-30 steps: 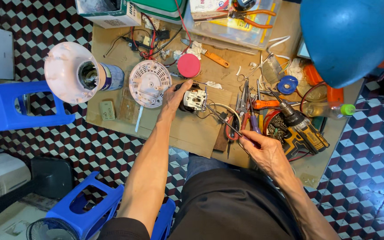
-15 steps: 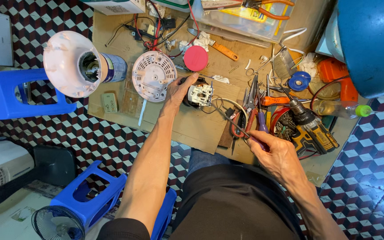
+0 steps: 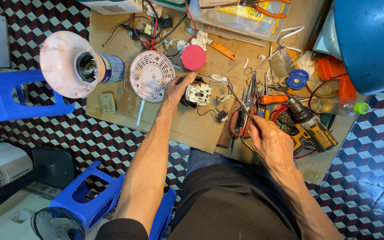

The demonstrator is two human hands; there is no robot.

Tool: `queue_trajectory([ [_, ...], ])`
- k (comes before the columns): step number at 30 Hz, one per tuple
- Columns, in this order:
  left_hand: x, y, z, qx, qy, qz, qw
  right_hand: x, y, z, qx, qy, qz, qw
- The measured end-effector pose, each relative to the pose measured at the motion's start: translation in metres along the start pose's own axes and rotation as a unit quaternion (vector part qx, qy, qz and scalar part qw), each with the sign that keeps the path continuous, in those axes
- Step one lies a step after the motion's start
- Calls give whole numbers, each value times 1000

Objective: The person uses a screwdriver to adjust components inside a small electrical motor. They then apply liquid from a bottle to the motor's interior and continue to manipulate the motor with their hands and the screwdriver.

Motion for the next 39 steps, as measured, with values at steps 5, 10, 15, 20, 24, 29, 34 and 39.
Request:
queue_trajectory([
  [5, -2, 3, -2, -8, 8, 11, 1000, 9, -5, 11, -131, -144, -132, 972],
  [10, -3, 3, -5, -11, 4, 5, 1000, -10, 9, 10, -33, 33, -80, 996],
  [15, -6, 2, -6, -16, 5, 23, 1000, -6, 2, 9, -56, 54, -22, 997],
  [20, -4, 2, -4, -17, 2, 27, 999, -6, 4, 9, -40, 61, -1, 997],
  [24, -3, 1, -2, -22, -2, 34, 999, -8, 4, 7, -36, 82, -7, 996],
  [29, -2, 0, -3, -21, -5, 32, 999, -10, 8, 7, -31, 84, 1, 996],
  [34, -3, 0, -4, -25, -4, 38, 999, -16, 12, 4, -25, 98, 16, 995],
  [39, -4, 0, -5, -17, -10, 23, 1000, -22, 15, 3, -41, 130, 72, 988],
])
Point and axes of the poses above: each hand's wrist, its own z-axis away from the middle knuckle, its own y-axis out of the back of the hand, x = y × z, the point moved 6 cm from there along -z, towards the middle knuckle, and after that the axes turned 7 degrees about y, right-handed, at the moved point
